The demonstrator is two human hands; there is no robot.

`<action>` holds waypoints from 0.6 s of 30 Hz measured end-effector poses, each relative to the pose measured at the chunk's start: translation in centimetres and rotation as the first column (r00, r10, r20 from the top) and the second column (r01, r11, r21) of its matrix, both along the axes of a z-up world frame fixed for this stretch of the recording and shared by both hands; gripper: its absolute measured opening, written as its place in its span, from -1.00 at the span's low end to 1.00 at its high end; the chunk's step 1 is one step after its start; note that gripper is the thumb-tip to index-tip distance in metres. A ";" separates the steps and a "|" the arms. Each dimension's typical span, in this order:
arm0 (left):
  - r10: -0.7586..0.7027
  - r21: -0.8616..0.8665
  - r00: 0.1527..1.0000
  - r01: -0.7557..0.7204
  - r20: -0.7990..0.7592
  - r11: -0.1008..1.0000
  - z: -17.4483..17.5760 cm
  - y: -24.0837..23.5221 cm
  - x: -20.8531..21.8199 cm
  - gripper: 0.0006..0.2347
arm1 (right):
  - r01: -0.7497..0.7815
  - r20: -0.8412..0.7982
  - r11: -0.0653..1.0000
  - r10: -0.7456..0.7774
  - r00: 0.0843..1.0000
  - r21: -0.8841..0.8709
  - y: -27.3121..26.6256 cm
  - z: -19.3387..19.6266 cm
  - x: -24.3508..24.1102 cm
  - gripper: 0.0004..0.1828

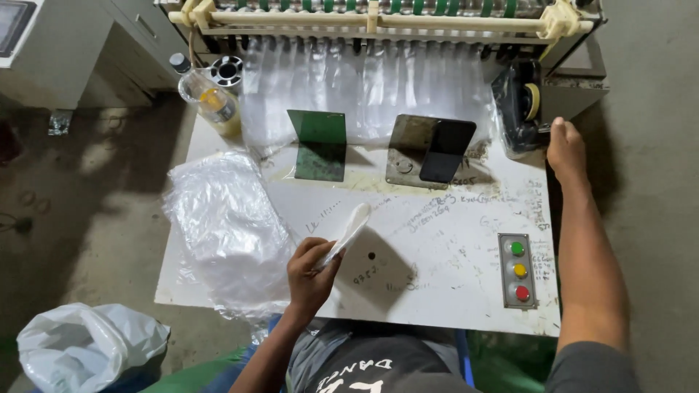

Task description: Folding and stacking plastic bags at a factory workstation.

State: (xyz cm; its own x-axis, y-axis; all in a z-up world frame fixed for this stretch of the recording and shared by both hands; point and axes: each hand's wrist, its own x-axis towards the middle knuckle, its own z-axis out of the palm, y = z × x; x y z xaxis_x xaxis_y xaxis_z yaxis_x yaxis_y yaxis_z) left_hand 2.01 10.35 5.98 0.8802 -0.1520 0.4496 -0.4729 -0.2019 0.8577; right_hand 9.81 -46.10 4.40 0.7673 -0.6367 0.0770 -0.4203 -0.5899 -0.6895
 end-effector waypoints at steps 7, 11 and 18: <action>0.011 0.016 1.000 -0.011 0.013 1.000 0.1 -0.9 0.0 -0.83 | 0.042 -0.171 0.951 0.011 0.985 0.305 -0.4 2.8 3.2 -0.36; 0.035 -0.005 0.999 -0.035 0.009 0.999 0.3 -1.8 0.0 -0.84 | -0.046 -0.071 0.988 0.057 0.996 0.149 1.1 5.2 2.6 -0.74; 0.099 -0.002 0.994 -0.099 0.043 0.995 0.4 -3.3 0.0 -0.87 | -0.046 -0.224 0.974 -0.005 0.975 -0.223 0.9 0.7 -1.4 -0.62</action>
